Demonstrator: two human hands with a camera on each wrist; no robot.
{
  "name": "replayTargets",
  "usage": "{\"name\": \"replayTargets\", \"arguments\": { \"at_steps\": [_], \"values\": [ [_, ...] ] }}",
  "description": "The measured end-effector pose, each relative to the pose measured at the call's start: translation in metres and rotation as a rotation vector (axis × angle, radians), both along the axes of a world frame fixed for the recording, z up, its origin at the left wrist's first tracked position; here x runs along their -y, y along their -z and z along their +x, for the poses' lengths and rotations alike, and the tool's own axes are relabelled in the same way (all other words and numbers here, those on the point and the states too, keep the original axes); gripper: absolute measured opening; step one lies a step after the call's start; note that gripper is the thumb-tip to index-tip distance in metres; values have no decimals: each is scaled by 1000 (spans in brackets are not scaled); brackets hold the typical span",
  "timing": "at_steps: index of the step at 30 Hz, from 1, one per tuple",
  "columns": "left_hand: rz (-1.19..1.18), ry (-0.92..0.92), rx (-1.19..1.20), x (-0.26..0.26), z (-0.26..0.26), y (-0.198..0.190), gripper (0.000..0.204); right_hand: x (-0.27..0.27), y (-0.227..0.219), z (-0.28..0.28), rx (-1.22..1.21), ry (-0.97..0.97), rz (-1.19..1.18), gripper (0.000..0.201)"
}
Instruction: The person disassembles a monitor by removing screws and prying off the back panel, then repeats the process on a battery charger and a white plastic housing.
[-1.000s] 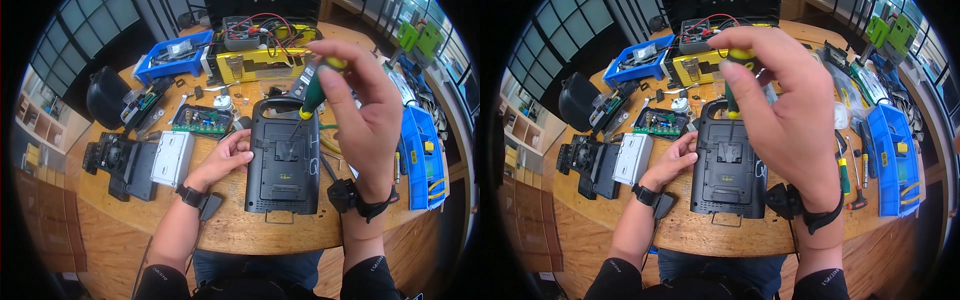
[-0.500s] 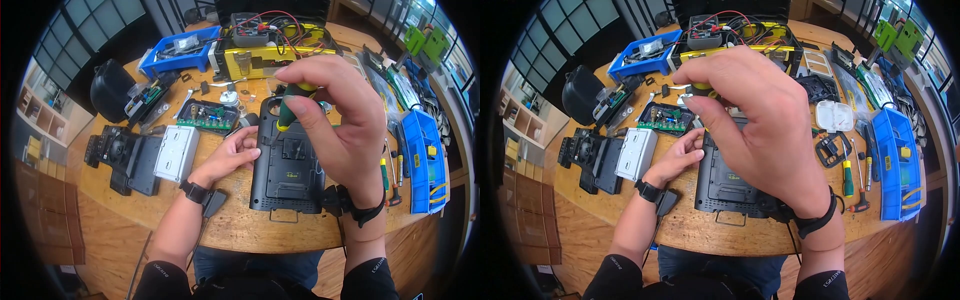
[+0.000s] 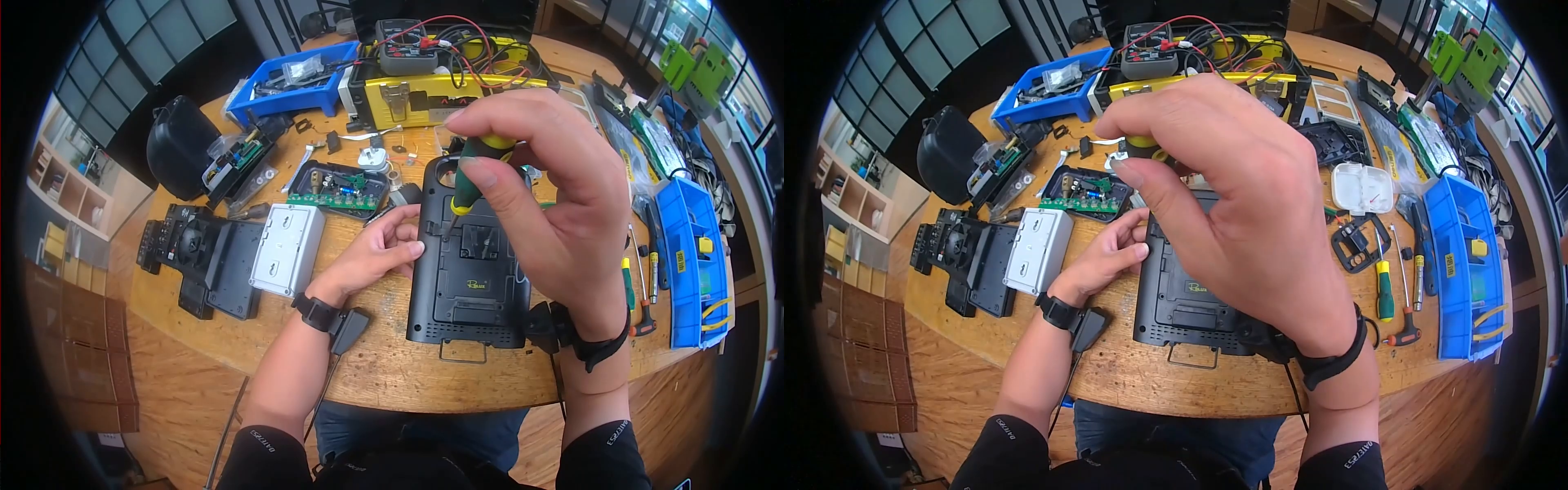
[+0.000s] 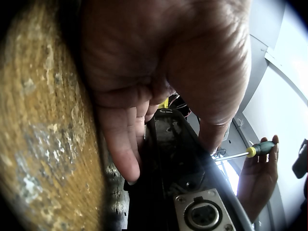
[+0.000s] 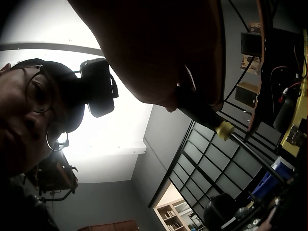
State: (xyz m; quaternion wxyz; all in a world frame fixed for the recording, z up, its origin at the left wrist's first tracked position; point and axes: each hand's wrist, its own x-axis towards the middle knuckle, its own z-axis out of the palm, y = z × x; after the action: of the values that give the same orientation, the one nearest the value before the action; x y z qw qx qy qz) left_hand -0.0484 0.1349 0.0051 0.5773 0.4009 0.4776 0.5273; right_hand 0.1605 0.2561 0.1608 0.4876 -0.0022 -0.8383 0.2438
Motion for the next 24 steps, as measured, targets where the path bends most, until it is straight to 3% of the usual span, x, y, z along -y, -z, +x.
{"name": "replayTargets", "arguments": {
  "at_steps": [7, 12, 20, 24],
  "values": [
    [-3, 4, -14, 1, 0, -2, 73, -1, -2, 0, -1, -3, 36, 26],
    [-6, -39, -59, 3, 4, -6, 74, 7, -4, 3, 56, -174, 22, 30],
    [-18, -66, -144, 4, 3, -6, 77, 3, -8, 4, 78, -159, 29, 27],
    [-22, -12, -40, 1, 1, -5, 78, 0, -4, 6, 89, -80, 13, 28]
  ]
}}
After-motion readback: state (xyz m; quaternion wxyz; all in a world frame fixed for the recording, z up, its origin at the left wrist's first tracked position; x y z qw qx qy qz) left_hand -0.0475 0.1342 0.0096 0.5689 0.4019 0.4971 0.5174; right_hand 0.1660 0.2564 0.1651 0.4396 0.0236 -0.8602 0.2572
